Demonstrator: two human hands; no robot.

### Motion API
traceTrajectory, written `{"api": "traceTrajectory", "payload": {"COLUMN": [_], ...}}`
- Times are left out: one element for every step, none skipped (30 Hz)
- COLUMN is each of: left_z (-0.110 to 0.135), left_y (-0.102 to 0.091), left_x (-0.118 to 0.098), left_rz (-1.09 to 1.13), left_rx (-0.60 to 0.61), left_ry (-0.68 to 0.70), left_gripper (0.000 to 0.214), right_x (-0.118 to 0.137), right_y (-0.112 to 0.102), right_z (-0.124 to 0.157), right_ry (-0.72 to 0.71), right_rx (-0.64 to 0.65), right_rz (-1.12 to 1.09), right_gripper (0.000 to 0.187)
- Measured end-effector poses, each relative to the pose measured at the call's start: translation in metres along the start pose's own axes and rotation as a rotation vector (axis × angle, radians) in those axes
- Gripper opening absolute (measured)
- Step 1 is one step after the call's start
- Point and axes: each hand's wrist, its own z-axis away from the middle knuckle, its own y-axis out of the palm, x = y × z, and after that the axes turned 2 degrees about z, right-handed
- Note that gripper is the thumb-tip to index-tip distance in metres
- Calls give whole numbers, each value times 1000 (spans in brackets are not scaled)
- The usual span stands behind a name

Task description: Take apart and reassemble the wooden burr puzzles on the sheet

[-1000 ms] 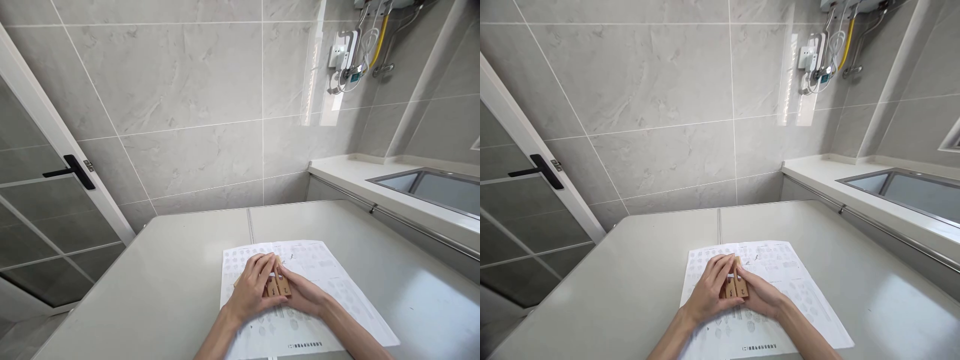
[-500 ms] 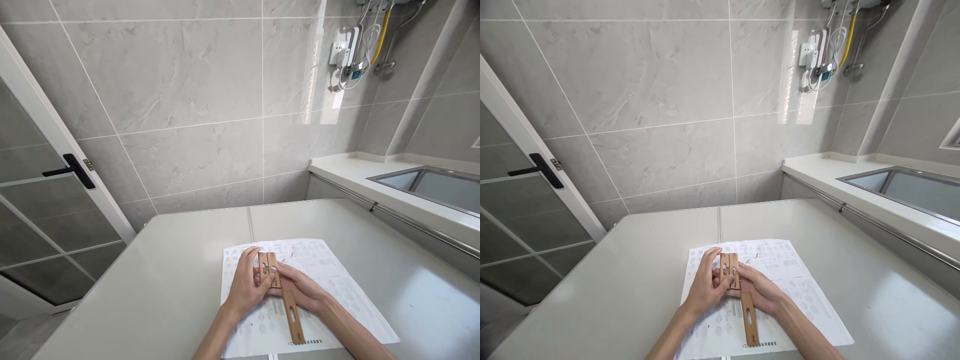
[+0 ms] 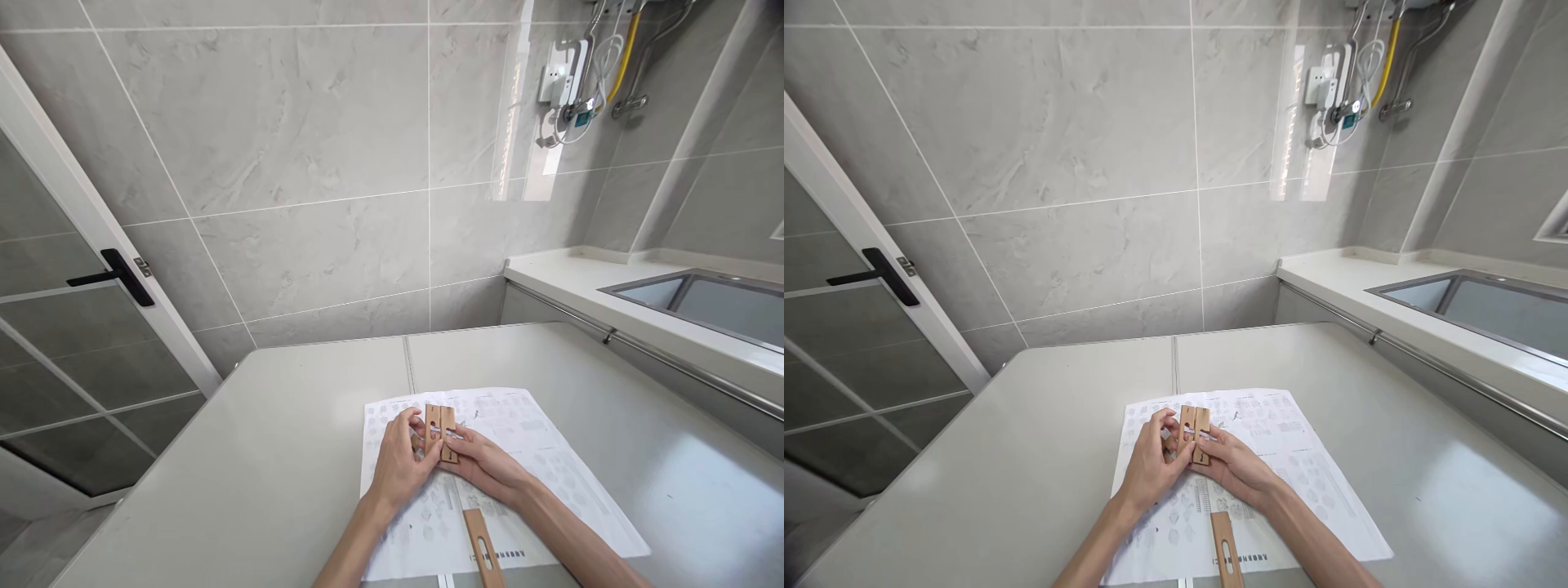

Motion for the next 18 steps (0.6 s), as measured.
{"api": "traceTrajectory", "payload": {"left_z": [-1, -1, -2, -3, -4, -5, -6, -6, -6, -6, -6, -5, -5, -5, -5, -4, -4, -4], "left_y": [0, 1, 1, 1, 2, 2, 2, 2, 1, 1, -1, -2, -3, -4, -5, -6, -7, -7], "left_x": [0, -1, -1, -1, -1, -1, -1, -1, -1, -1, -1, 0, 0, 0, 0, -1, -1, -2], "left_rz": [-12, -27, -42, -54, -59, -58, -52, -43, -31, -14, 12, 45, 80, 114, 139, 154, 156, 149], "left_rx": [2, 4, 5, 8, 10, 9, 6, 4, 1, -2, -3, -5, -8, -11, -13, -11, -1, 22], "left_ry": [-1, 4, 14, 21, 22, 18, 11, 2, -9, -24, -39, -53, -64, -73, -78, -81, -84, -86], "left_gripper": [40, 34, 27, 21, 16, 15, 15, 16, 17, 18, 20, 22, 24, 25, 26, 27, 27, 28], "right_x": [0, 1, 1, 1, 2, 2, 2, 2, 2, 2, 2, 2, 2, 2, 1, 1, 0, 0], "right_y": [0, 1, 1, 1, 2, 2, 2, 2, 2, 2, 2, 1, 1, 0, -1, -3, -4, -5], "right_z": [0, 0, 0, 0, 0, 1, 1, 1, 1, 1, 1, 2, 2, 2, 1, 1, 0, -1], "right_ry": [-6, -10, -14, -16, -18, -18, -17, -14, -10, -2, 6, 15, 22, 27, 26, 21, 12, 2], "right_rx": [0, 1, 2, 3, 4, 4, 3, 2, 1, 3, 6, 7, 6, 0, -11, -31, -58, -90], "right_rz": [12, 26, 40, 54, 69, 83, 95, 104, 107, 104, 97, 89, 82, 78, 77, 79, 79, 77], "right_gripper": [42, 43, 44, 44, 45, 46, 47, 48, 49, 50, 50, 50, 49, 48, 46, 43, 41, 38]}}
